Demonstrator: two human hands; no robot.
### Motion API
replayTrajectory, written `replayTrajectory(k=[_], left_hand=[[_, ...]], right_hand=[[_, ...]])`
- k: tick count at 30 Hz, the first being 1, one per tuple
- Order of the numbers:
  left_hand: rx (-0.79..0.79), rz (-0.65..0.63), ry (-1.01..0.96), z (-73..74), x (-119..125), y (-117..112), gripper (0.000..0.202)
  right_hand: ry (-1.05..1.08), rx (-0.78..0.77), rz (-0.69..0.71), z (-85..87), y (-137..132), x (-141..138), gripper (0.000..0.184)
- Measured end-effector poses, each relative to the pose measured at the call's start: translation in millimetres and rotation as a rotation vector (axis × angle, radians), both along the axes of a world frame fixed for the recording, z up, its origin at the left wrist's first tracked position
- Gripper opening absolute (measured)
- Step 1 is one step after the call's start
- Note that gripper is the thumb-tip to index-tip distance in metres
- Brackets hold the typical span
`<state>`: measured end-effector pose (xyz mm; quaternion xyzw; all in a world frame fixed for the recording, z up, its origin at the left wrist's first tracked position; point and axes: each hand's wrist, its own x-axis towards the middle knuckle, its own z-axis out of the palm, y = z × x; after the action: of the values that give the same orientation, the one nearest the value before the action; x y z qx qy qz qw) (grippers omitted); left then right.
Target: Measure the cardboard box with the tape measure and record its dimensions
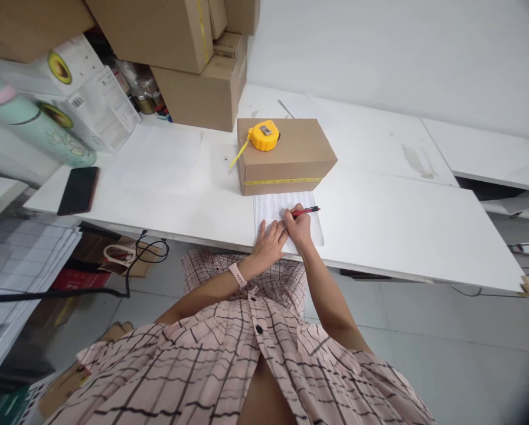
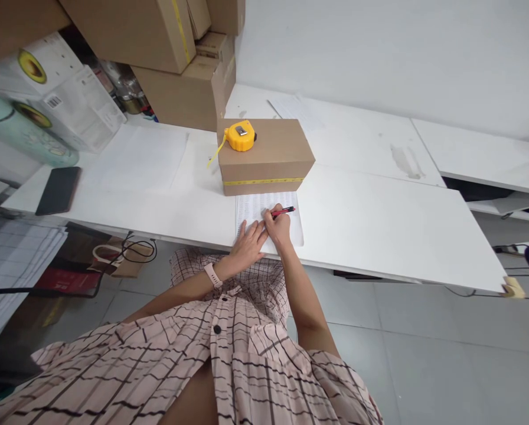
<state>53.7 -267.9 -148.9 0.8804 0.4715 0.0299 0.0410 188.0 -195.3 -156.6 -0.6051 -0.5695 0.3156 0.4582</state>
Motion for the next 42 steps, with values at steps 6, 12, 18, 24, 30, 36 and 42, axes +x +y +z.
replayTrajectory(k=[6, 12, 18, 24, 30, 36, 42], left_hand=[[-0.005, 0.001, -0.01, 1.1, -0.3, -0.3, 0.078], [-0.021, 0.003, -0.007, 1.6, -0.3, -0.3, 0.078], [-0.009, -0.002, -0.01, 0.6, -0.7, -0.2, 0.077], [0.001, -0.001, -0.003, 0.3, -0.9, -0.6, 0.077], [-0.001, -0.005, -0.003, 0.2, -1.0, -0.5, 0.077], [-0.012, -0.001, -0.012, 0.9, -1.6, -0.4, 0.076], [0.002, -0.004, -0.007, 0.9, -1.5, -0.9, 0.077]], right_hand=[[-0.025, -0.004, 0.001, 0.7, -0.3, -0.3, 0.02], [-0.027, -0.011, -0.008, 3.5, -1.4, -0.5, 0.019], [0.004, 0.009, -0.02, 5.0, -1.8, -1.1, 0.022], [-0.028, 0.003, -0.016, 4.7, -1.5, -1.4, 0.021], [-0.035, 0.015, -0.028, 1.9, -0.1, -0.3, 0.02], [-0.035, 0.013, -0.026, 5.2, -1.6, -1.1, 0.02], [-0.049, -0.009, -0.039, 6.4, -1.5, -1.9, 0.021]])
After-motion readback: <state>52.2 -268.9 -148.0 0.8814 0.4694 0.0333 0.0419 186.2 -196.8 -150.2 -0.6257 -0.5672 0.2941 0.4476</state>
